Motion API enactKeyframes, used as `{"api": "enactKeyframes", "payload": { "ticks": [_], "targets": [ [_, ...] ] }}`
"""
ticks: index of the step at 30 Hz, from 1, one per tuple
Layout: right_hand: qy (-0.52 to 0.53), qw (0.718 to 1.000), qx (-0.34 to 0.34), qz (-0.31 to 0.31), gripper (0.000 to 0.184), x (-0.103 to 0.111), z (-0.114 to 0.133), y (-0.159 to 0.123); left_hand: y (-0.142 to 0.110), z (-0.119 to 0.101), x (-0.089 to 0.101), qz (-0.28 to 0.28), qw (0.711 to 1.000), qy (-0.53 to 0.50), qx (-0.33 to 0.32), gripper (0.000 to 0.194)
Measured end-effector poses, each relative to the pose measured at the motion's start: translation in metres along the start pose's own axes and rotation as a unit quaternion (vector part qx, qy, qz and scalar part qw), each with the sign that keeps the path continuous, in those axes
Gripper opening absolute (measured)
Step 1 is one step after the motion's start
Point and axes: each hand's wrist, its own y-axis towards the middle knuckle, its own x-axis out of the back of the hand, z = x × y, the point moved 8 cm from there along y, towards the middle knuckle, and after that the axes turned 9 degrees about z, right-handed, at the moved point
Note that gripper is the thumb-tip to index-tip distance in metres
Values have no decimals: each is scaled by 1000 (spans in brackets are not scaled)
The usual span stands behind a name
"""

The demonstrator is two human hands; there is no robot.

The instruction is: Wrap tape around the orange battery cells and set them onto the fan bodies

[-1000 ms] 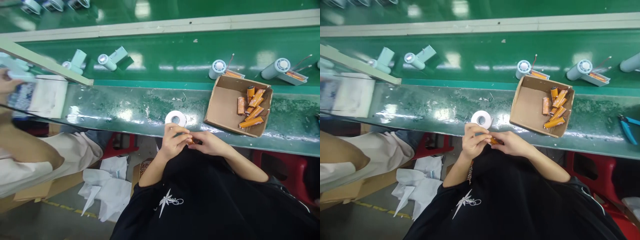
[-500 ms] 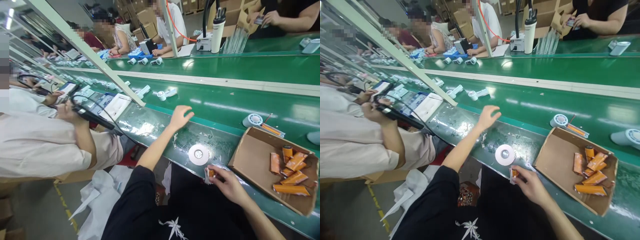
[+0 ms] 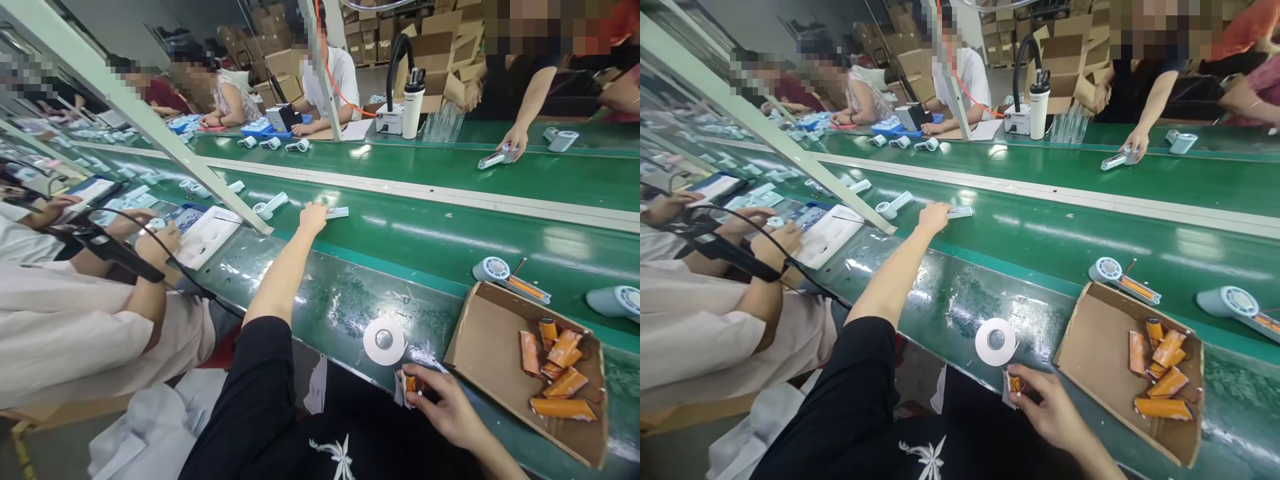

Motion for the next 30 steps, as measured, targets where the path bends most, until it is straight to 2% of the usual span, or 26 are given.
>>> {"api": "enactKeyframes", "payload": {
  "ticks": [3, 5, 8, 11, 13, 15, 18, 20, 21, 23, 24, 26, 28, 30],
  "targets": [
    [14, 1000, 0, 4, 39, -4, -1, 1, -14, -43, -3, 4, 997, 15, -79, 22],
    [22, 1000, 2, 1, 39, -5, -2, 3, -32, -90, -11, 8, 987, 25, -157, 29],
    [20, 999, 22, -13, 37, -2, 3, 4, -69, -173, -29, 11, 961, 35, -275, 38],
    [-2, 997, 58, -45, 35, 12, 21, -3, -98, -240, -42, 12, 936, 34, -350, 39],
    [-23, 995, 85, -57, 33, 26, 42, -13, -106, -265, -47, 17, 931, 29, -364, 38],
    [-35, 990, 117, -64, 32, 43, 69, -26, -107, -274, -48, 25, 934, 19, -355, 35],
    [-43, 980, 180, -79, 38, 76, 111, -35, -99, -273, -45, 46, 942, -10, -334, 28],
    [-61, 975, 194, -93, 35, 101, 129, -26, -93, -270, -42, 66, 942, -34, -327, 23],
    [-73, 975, 181, -105, 32, 116, 132, -14, -91, -270, -41, 77, 941, -47, -326, 23],
    [-83, 981, 111, -132, 37, 148, 123, 21, -87, -270, -37, 92, 940, -72, -319, 26],
    [-80, 984, 74, -142, 47, 163, 114, 41, -86, -271, -36, 95, 941, -83, -314, 29],
    [-99, 986, 22, -134, 57, 187, 97, 86, -85, -271, -34, 92, 944, -100, -300, 34],
    [-148, 981, -30, -120, 57, 201, 79, 125, -87, -273, -32, 84, 948, -111, -287, 36],
    [-211, 968, -94, -99, 53, 204, 63, 153, -88, -274, -32, 79, 951, -115, -278, 34]
  ]
}}
